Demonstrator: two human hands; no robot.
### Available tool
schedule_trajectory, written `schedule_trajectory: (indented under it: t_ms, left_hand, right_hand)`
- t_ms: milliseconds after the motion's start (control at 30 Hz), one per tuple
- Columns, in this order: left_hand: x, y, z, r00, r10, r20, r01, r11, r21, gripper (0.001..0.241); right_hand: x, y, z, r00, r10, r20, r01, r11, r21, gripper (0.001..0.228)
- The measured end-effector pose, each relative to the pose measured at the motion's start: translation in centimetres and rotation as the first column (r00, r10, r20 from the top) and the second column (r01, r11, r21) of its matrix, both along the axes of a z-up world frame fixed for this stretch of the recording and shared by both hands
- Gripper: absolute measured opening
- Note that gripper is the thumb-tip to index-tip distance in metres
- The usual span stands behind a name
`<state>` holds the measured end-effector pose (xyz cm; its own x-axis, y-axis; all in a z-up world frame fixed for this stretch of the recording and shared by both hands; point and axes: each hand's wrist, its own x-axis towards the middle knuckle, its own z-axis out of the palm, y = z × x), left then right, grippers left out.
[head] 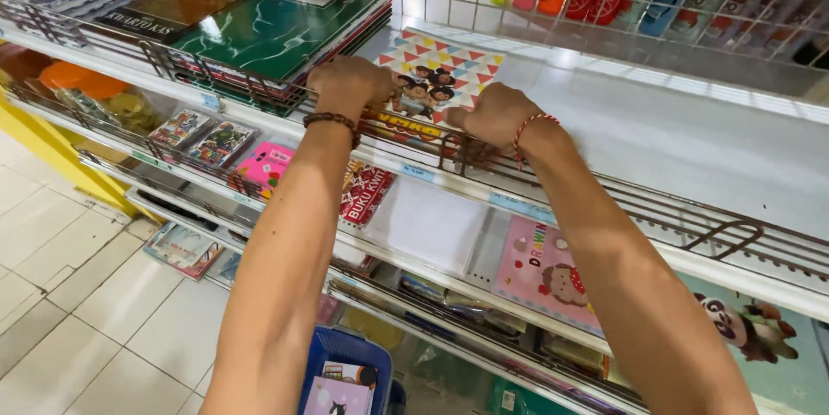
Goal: Organizing notebooks by placing them in a basket, wiping the shelf clean with a cloth, and then returning the notebooks to the shelf.
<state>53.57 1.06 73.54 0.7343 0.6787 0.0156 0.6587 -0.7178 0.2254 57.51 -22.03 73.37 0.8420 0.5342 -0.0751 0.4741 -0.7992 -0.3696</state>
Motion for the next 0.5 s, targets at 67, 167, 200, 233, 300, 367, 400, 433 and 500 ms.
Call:
schedule_trajectory:
  t_ms: [67, 167, 200, 233, 300, 367, 400, 433, 500]
  left_hand:
    - [0.7, 2.0, -0.9, 0.998, -0.059, -0.009, 0.058, 0.996, -0.064, 0.061]
    - [0.1, 2.3, -0.8, 0.999, -0.053, -0.014, 0.051, 0.993, -0.109, 0.063]
    - [-0.2, 2.0, -0.3, 0.999, -0.052, -0.013, 0.050, 0.993, -0.109, 0.063]
    - [-0.5, 1.8, 0.3, 0.998, -0.055, -0.036, 0.050, 0.992, -0.117, 0.067]
    - [-1.0, 1.5, 0.9, 0.997, -0.053, -0.059, 0.045, 0.991, -0.126, 0.070]
    - [-1.2, 1.4, 1.3, 0.993, -0.056, -0.103, 0.042, 0.990, -0.133, 0.074]
    - [-1.0, 1.7, 1.1, 0.993, -0.054, -0.101, 0.040, 0.990, -0.132, 0.074]
    - [-0.7, 2.0, 0.9, 0.993, -0.057, -0.105, 0.042, 0.989, -0.138, 0.074]
    - [0.6, 3.2, 0.1, 0.992, -0.064, -0.105, 0.049, 0.989, -0.140, 0.075]
  right_hand:
    - [-0.9, 0.2, 0.7, 1.000, -0.004, -0.007, 0.004, 0.999, -0.036, 0.080]
    - [0.8, 0.6, -0.8, 0.995, 0.040, 0.086, -0.038, 0.999, -0.021, 0.078]
    - [0.6, 0.6, -0.7, 0.995, 0.041, 0.087, -0.039, 0.999, -0.021, 0.078]
    - [0.5, 0.6, -0.6, 0.996, 0.036, 0.081, -0.033, 0.999, -0.033, 0.079]
    - [0.2, 0.6, -0.5, 0.997, 0.035, 0.074, -0.031, 0.998, -0.047, 0.080]
    - [0.1, 0.6, -0.3, 0.999, 0.014, 0.050, -0.012, 1.000, -0.029, 0.078]
    - [0.4, 0.6, -0.7, 0.999, 0.016, 0.051, -0.014, 1.000, -0.028, 0.078]
    - [0.7, 0.7, -1.0, 0.997, 0.026, 0.068, -0.024, 0.999, -0.026, 0.080]
    - [0.9, 0.8, -1.1, 0.996, 0.032, 0.088, -0.030, 0.999, -0.020, 0.081]
